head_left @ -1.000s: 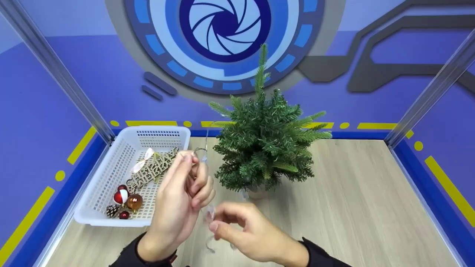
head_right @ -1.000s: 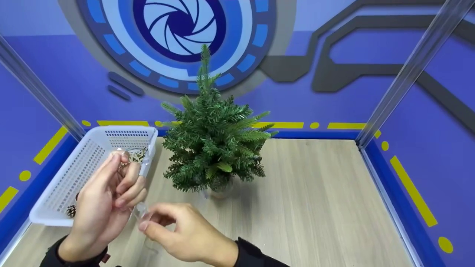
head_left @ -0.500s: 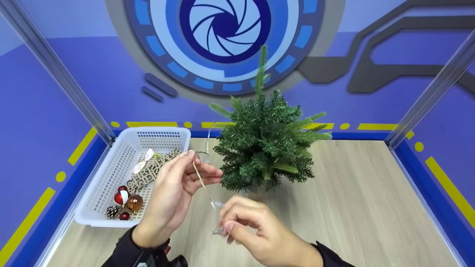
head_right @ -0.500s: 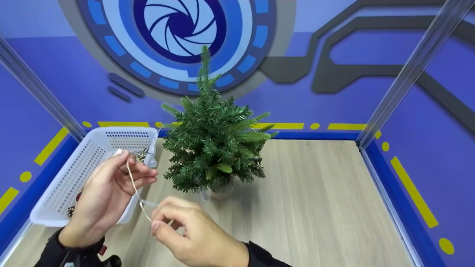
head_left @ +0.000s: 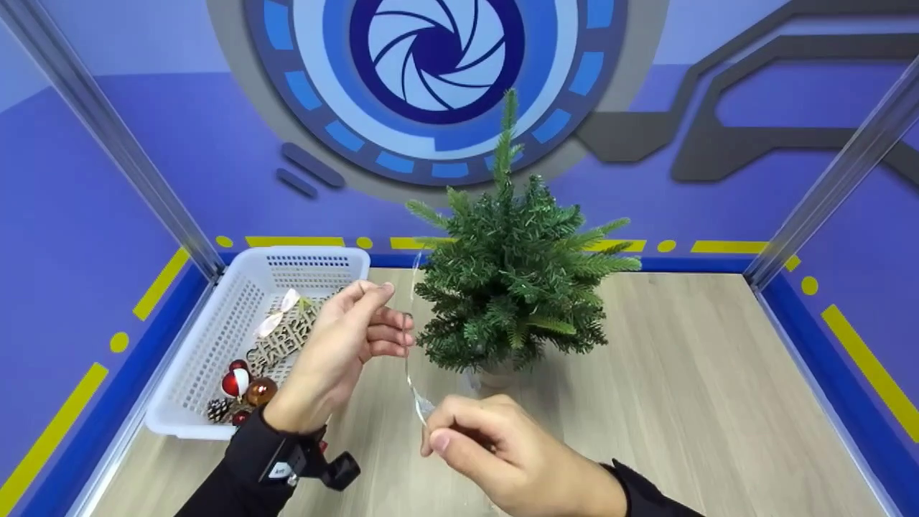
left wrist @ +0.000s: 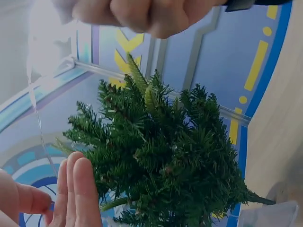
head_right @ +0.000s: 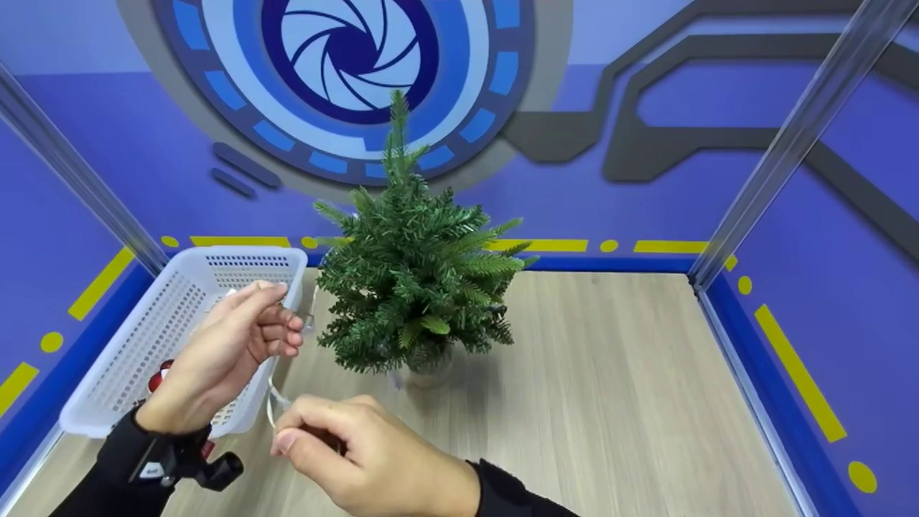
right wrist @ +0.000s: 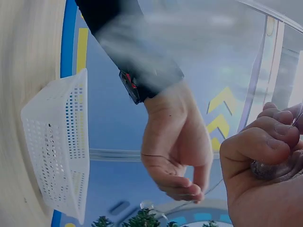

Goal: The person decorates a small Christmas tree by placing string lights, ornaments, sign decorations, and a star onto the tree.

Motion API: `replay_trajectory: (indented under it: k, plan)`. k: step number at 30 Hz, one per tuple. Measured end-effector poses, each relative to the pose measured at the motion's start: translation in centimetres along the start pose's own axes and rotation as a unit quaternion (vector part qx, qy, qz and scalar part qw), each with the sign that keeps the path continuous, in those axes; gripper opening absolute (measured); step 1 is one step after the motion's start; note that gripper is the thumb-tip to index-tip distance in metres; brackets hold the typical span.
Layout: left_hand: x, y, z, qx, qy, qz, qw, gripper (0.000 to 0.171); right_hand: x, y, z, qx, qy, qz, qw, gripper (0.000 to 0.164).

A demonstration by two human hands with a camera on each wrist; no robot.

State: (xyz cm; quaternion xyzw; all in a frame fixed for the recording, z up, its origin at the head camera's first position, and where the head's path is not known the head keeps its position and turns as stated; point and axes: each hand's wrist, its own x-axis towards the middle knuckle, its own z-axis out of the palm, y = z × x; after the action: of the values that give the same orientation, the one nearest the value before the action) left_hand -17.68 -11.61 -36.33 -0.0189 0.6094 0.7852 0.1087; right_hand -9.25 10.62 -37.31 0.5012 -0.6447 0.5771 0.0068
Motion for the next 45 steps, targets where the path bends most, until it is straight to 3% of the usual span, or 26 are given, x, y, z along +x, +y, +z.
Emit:
replay_trajectory:
  k: [4, 6, 8, 10, 12, 14, 16, 22, 28, 34, 39, 45]
  plan:
    - [0.2, -0.2, -0.1, 0.034, -0.010, 0.021, 0.9992, 0.019, 0.2, -0.5, -0.5, -0.004, -0.006, -0.027, 1.000, 0.023]
    - [0.0, -0.4, 0.1, 0.079, -0.022, 0.061, 0.9947, 0.019, 0.3, -0.8, -0.9, -0.001, -0.005, -0.037, 0.999, 0.024]
    - [-0.5, -0.6, 0.5, 0.138, -0.037, 0.117, 0.9828, 0.017, 0.4, -1.2, -1.3, 0.002, -0.002, -0.048, 0.999, 0.025]
    - [-0.9, -0.8, 0.8, 0.210, -0.051, 0.184, 0.9588, 0.019, 0.5, -1.5, -1.8, 0.019, -0.001, -0.051, 0.998, 0.026]
    - [-1.2, -1.0, 1.2, 0.273, -0.066, 0.248, 0.9271, 0.029, 0.6, -1.8, -2.4, 0.037, -0.001, -0.061, 0.997, 0.026]
    - [-1.2, -1.0, 1.4, 0.315, -0.088, 0.295, 0.8976, 0.041, 0.6, -2.2, -3.1, 0.051, 0.001, -0.075, 0.996, 0.027]
    - [-1.2, -1.1, 1.6, 0.343, -0.107, 0.323, 0.8758, 0.050, 0.6, -2.6, -3.9, 0.066, 0.003, -0.091, 0.994, 0.026]
    - [-0.6, -1.1, 1.5, 0.377, -0.147, 0.344, 0.8473, 0.047, 0.2, -4.0, -6.3, 0.096, 0.025, -0.098, 0.990, 0.026]
    - [-0.1, -1.4, 1.6, 0.422, -0.148, 0.381, 0.8094, 0.026, -0.5, -5.4, -8.4, 0.113, 0.026, -0.067, 0.991, 0.031]
    - [0.3, -1.5, 1.3, 0.441, -0.159, 0.399, 0.7876, 0.027, -1.1, -6.0, -9.6, 0.130, 0.022, -0.070, 0.989, 0.032]
    - [0.9, -1.4, 1.0, 0.461, -0.140, 0.425, 0.7663, 0.027, -1.4, -6.3, -10.4, 0.150, 0.037, -0.087, 0.984, 0.032]
    - [1.6, -1.2, 1.0, 0.465, -0.112, 0.449, 0.7548, 0.022, -2.7, -6.8, -11.8, 0.157, 0.065, -0.090, 0.981, 0.032]
